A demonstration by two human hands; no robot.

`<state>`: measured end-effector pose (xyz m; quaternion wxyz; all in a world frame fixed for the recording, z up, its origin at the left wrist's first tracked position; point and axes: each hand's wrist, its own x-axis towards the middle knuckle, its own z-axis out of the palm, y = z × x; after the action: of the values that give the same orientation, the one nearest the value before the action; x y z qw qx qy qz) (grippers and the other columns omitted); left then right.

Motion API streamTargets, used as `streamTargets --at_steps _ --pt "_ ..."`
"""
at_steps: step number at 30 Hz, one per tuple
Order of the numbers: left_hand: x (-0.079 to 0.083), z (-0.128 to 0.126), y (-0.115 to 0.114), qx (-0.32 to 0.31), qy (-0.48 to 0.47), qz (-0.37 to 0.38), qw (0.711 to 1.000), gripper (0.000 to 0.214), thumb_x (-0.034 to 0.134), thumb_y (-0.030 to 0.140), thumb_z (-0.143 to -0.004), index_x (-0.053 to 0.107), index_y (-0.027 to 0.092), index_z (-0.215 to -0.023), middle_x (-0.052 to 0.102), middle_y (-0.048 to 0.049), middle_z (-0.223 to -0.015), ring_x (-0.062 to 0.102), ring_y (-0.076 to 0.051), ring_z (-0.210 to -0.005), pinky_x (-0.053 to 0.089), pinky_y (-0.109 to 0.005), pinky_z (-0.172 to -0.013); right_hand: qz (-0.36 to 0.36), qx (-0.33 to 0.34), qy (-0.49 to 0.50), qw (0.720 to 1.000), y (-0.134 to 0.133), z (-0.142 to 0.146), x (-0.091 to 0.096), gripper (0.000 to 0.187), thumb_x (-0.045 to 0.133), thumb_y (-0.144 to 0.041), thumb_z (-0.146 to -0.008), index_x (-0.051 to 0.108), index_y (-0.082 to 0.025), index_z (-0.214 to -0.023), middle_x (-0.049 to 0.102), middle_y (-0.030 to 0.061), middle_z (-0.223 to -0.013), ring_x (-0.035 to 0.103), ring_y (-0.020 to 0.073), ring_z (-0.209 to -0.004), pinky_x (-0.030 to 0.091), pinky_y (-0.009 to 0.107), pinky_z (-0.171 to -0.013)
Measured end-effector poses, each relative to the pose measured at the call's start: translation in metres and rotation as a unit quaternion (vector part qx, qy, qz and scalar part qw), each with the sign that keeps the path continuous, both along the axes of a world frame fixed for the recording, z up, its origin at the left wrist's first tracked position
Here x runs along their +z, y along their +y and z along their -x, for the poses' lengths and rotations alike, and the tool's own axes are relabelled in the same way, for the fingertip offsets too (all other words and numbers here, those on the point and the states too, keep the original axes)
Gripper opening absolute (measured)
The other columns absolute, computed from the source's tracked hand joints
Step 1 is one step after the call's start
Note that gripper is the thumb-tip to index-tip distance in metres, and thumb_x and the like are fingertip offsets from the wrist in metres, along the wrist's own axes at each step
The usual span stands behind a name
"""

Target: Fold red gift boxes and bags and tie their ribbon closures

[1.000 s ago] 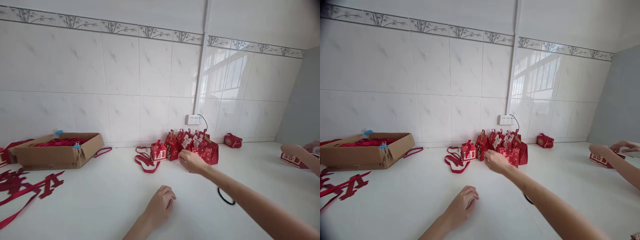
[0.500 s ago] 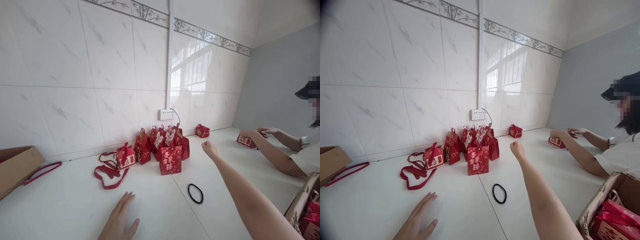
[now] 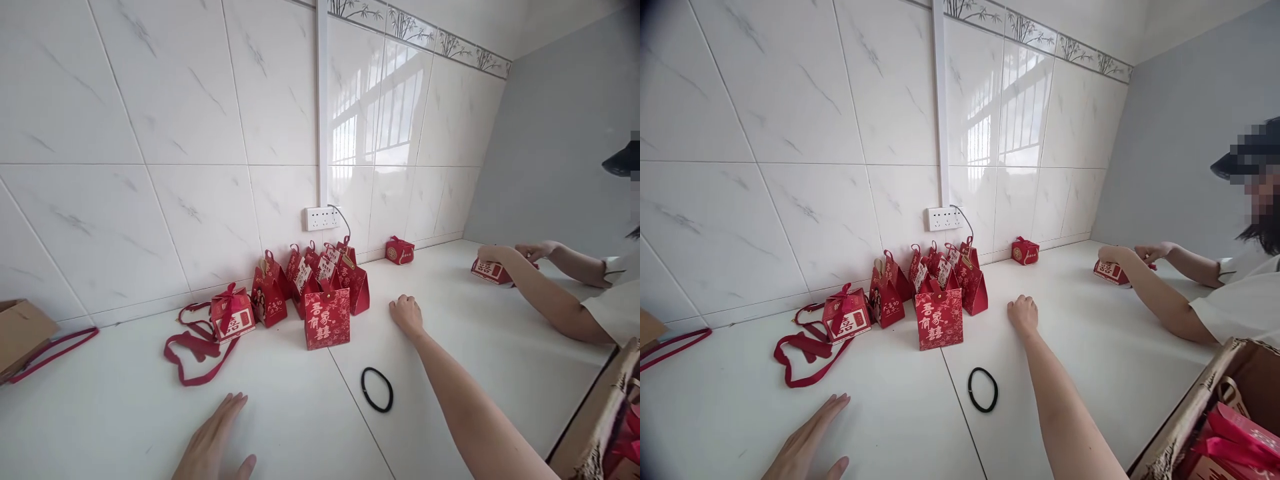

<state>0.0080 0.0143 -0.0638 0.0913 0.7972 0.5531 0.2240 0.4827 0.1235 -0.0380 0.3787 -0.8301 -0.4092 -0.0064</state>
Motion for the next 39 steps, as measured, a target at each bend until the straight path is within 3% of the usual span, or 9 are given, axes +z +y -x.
streamTargets --at_steps 4,8,12,15,23,27,30,33,39 --pt "0.017 -0.008 -0.005 -0.017 0.03 0.017 0.999 0.056 0.047 0.041 -0.08 0.043 0.025 -0.135 0.044 -0.0025 -0.14 0.04 -0.026 -0.13 0.04 -0.044 -0.105 -0.081 -0.022 0.043 0.996 -0.009 0.009 0.019 0.037 0.026 -0.026 -0.087 0.058 -0.013 -0.099 0.055 0.0191 -0.106 0.055 0.0283 -0.1 0.043 0.04 -0.087" --pt "0.031 -0.015 -0.007 -0.017 0.038 0.039 0.998 0.057 0.045 0.041 -0.081 0.042 0.022 -0.135 0.043 -0.0049 -0.141 0.039 -0.027 -0.13 0.04 -0.044 -0.105 -0.183 0.005 0.042 0.982 -0.014 0.054 0.057 0.053 0.003 -0.023 -0.09 0.048 -0.013 -0.117 0.05 0.0186 -0.117 0.049 0.0259 -0.11 0.042 0.039 -0.088" --pt "0.042 -0.021 -0.012 -0.016 0.018 0.069 0.997 0.055 0.044 0.041 -0.082 0.045 0.019 -0.132 0.045 -0.0063 -0.14 0.037 -0.027 -0.131 0.038 -0.043 -0.106 -0.224 0.187 -0.032 0.956 -0.02 0.119 0.088 0.035 0.029 -0.036 -0.09 0.057 -0.022 -0.106 0.058 0.008 -0.113 0.051 0.0213 -0.108 0.04 0.033 -0.093" --pt "0.045 -0.023 -0.015 -0.02 -0.01 0.083 0.996 0.055 0.045 0.04 -0.081 0.045 0.017 -0.131 0.046 -0.0075 -0.139 0.034 -0.028 -0.133 0.035 -0.045 -0.107 -0.196 0.293 -0.077 0.933 -0.025 0.148 0.09 0.031 0.055 -0.039 -0.078 0.061 -0.022 -0.103 0.061 0.0072 -0.109 0.053 0.0252 -0.107 0.038 0.039 -0.095" --pt "0.043 -0.019 -0.016 -0.052 -0.171 0.077 0.981 0.05 0.048 0.041 -0.08 0.045 0.019 -0.125 0.045 -0.0118 -0.136 0.037 -0.027 -0.131 0.031 -0.046 -0.108 -0.223 0.273 -0.036 0.935 -0.06 0.175 0.1 0.027 0.054 -0.029 -0.078 0.06 -0.019 -0.102 0.065 0.0096 -0.102 0.058 0.0252 -0.098 0.045 0.041 -0.085" --pt "0.044 -0.011 -0.014 -0.101 -0.374 0.088 0.918 0.065 0.052 0.049 -0.077 0.03 0.022 -0.132 0.04 -0.0143 -0.139 0.036 -0.028 -0.131 0.034 -0.046 -0.104 -0.298 0.292 0.125 0.9 -0.088 0.213 0.117 0.035 0.065 -0.04 -0.071 0.061 -0.021 -0.1 0.067 0.0076 -0.097 0.061 0.0241 -0.091 0.048 0.038 -0.079" --pt "0.046 -0.01 -0.016 -0.125 -0.481 0.029 0.868 0.078 0.058 0.052 -0.07 0.022 0.025 -0.134 0.036 -0.0151 -0.14 0.04 -0.03 -0.127 0.038 -0.046 -0.098 -0.298 0.342 0.347 0.821 -0.092 0.246 0.112 0.036 0.075 -0.042 -0.058 0.064 -0.02 -0.084 0.069 0.0054 -0.09 0.062 0.0233 -0.089 0.048 0.033 -0.077" --pt "0.051 -0.012 -0.021 -0.137 -0.5 -0.025 0.855 0.073 0.062 0.05 -0.068 0.029 0.023 -0.128 0.045 -0.0137 -0.13 0.049 -0.028 -0.116 0.04 -0.044 -0.095 -0.222 0.379 0.456 0.773 -0.086 0.277 0.088 0.038 0.076 -0.047 -0.052 0.065 -0.017 -0.074 0.07 0.0057 -0.075 0.064 0.022 -0.071 0.05 0.032 -0.064" --pt "0.058 -0.02 -0.031 -0.137 -0.528 0.011 0.838 0.056 0.058 0.047 -0.077 0.038 0.019 -0.122 0.055 -0.0116 -0.119 0.053 -0.026 -0.11 0.043 -0.041 -0.093 -0.054 0.397 0.608 0.685 -0.088 0.309 0.031 0.032 0.068 -0.045 -0.067 0.067 -0.014 -0.073 0.069 0.008 -0.067 0.065 0.0219 -0.059 0.051 0.033 -0.056"
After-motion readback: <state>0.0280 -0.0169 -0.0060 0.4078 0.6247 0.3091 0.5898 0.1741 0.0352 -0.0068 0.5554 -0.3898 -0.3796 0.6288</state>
